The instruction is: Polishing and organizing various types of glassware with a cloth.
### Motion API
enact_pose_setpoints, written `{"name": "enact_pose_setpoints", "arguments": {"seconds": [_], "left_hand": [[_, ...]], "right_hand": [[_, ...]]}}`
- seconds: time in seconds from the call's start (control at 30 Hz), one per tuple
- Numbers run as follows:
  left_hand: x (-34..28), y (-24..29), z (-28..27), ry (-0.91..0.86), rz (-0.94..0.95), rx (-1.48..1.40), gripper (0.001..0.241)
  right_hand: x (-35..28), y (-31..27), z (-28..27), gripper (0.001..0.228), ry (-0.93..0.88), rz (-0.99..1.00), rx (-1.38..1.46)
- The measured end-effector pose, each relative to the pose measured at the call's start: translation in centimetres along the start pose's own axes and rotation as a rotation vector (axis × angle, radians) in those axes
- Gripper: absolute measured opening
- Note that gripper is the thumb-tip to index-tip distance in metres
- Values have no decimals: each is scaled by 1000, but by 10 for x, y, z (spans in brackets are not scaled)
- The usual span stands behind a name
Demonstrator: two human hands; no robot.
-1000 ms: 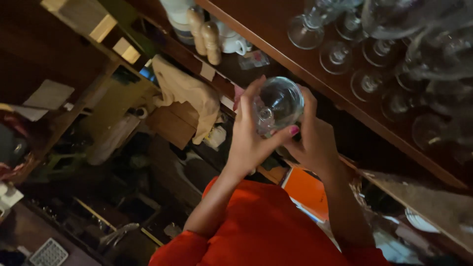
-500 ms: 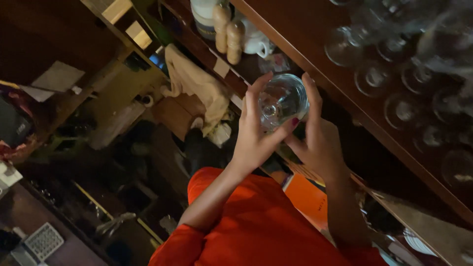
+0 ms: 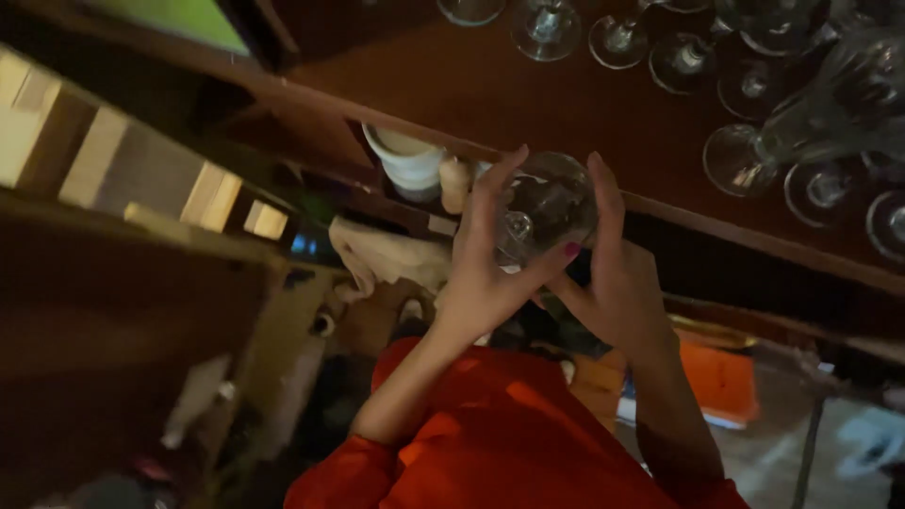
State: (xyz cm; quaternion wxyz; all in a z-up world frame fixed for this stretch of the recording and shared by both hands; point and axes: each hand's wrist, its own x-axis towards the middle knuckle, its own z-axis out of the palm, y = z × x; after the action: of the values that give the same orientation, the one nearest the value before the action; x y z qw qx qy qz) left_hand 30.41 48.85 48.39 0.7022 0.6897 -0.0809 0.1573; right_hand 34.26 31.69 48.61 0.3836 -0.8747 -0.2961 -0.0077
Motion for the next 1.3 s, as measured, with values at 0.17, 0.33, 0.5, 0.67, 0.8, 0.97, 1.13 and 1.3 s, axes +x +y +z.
{"name": "enact_pose_setpoints", "arguments": {"seconds": [0.17, 0.33, 0.5, 0.67, 0.8, 0.97, 1.13, 1.3], "left_hand": [[13, 0, -34, -118, 17, 32, 81], [17, -10, -37, -199, -53, -188, 82], [17, -14, -23, -193, -66, -270, 79], [15, -12, -12, -191, -13, -150, 80], [17, -7, -3, -198, -80, -124, 84], [20, -8, 9, -222, -142, -259, 85], [24, -12, 29, -210, -153, -366, 98], [32, -7, 41, -237, -50, -113, 91]], "right_hand": [[8, -26, 17, 102, 80, 98, -57], [10, -52, 13, 102, 128, 158, -99], [7, -60, 0, 102, 170, 232, -282], [-9, -41, -1, 105, 144, 282, -88], [-21, -22, -5, 101, 169, 164, -166], [-20, -11, -20, 102, 51, 462, -55], [-27, 8, -20, 90, 189, 299, 38], [-24, 13, -30, 76, 372, 217, 135]]}}
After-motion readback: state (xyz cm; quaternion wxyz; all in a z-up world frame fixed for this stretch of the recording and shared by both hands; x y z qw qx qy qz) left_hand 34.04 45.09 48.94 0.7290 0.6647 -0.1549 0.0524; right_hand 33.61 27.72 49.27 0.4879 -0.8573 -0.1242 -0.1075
